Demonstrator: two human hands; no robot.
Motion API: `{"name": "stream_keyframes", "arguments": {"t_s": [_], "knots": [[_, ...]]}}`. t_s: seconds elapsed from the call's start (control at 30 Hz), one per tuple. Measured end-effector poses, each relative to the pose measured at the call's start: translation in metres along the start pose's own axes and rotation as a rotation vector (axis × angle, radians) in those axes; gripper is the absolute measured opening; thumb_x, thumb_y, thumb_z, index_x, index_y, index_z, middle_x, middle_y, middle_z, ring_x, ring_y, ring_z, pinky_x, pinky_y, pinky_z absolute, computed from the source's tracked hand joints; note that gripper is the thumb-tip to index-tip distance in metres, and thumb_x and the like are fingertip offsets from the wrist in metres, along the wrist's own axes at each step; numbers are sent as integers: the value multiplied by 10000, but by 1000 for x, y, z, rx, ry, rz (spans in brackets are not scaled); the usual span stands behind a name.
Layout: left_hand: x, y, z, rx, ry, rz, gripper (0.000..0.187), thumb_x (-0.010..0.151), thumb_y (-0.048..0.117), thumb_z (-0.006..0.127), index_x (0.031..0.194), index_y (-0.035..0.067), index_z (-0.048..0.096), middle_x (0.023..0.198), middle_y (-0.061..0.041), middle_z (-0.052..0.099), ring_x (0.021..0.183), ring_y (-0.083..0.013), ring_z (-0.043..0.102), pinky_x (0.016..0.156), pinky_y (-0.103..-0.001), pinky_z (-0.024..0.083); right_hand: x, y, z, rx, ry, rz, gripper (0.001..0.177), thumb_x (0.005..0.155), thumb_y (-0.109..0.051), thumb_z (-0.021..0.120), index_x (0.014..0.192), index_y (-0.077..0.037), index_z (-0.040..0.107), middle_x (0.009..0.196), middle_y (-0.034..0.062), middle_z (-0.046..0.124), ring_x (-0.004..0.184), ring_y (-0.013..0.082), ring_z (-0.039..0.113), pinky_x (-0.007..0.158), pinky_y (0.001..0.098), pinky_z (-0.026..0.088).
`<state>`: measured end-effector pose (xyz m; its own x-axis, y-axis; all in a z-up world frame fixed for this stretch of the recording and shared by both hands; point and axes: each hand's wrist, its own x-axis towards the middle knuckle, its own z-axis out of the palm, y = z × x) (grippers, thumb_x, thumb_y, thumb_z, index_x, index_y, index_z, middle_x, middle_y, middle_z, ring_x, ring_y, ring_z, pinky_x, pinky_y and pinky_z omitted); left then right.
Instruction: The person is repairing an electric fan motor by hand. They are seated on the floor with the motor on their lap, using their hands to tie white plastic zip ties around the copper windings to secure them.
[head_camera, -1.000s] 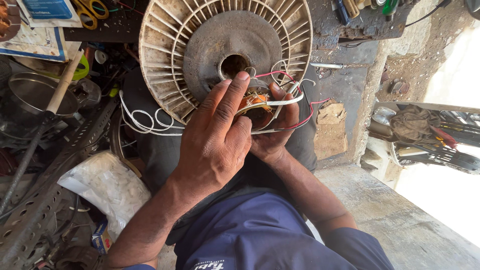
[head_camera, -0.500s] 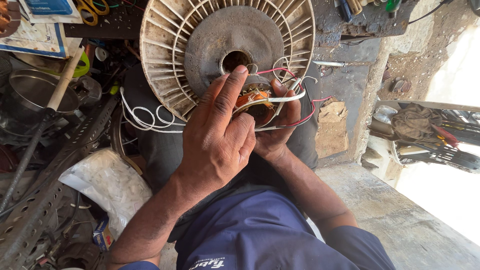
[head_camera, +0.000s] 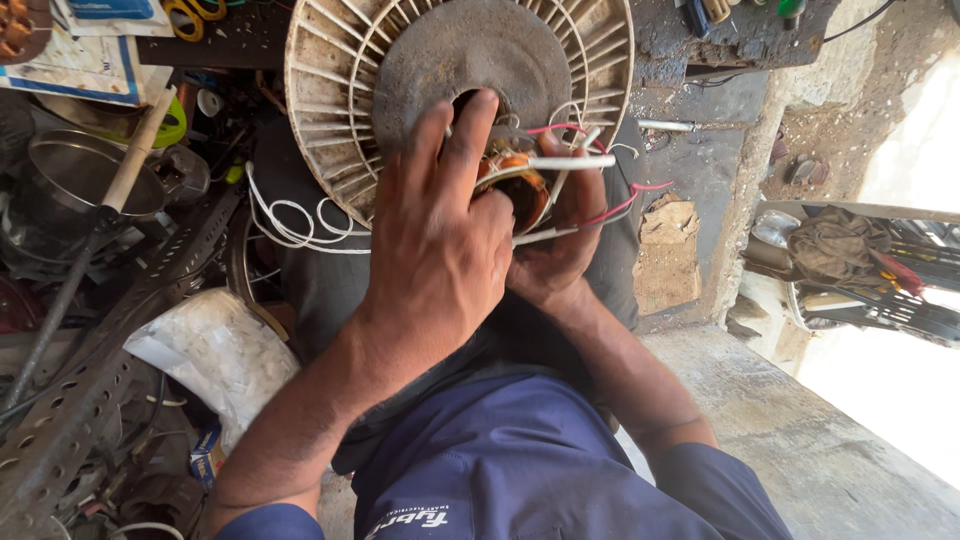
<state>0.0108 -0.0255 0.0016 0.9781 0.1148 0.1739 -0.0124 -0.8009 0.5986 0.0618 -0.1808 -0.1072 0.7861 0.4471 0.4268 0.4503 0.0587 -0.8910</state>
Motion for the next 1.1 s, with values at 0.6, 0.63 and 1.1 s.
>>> {"name": "stream_keyframes", "arguments": {"t_s": [0.6,0.63,1.1], "knots": [[16,-9,-12,47,-103,25,179,911,151,774,891,-14,707,1595,-289,378,1453,-460,383,1153,-624,328,11,-21,-28,-79,-23,81,821,890,-209,921,1497,-21,402,1499,189,495,1261,274,620,1056,358,565],[16,-8,-11,59,-106,21,176,914,148,770,878,-11,703,1593,-289,377,1452,-459,380,1151,-625,324,10,-24,-29,-88,16,79,698,900,-182,917,1439,-19,506,1469,191,513,1215,269,627,1032,356,567],[8,11,-35,299,-17,113,222,957,163,806,917,-17,682,1583,-258,441,1520,-454,336,1265,-609,220,10,-50,-47,-474,24,28,149,926,32,783,1017,-17,675,1081,130,665,1008,289,678,878,373,552]]}}
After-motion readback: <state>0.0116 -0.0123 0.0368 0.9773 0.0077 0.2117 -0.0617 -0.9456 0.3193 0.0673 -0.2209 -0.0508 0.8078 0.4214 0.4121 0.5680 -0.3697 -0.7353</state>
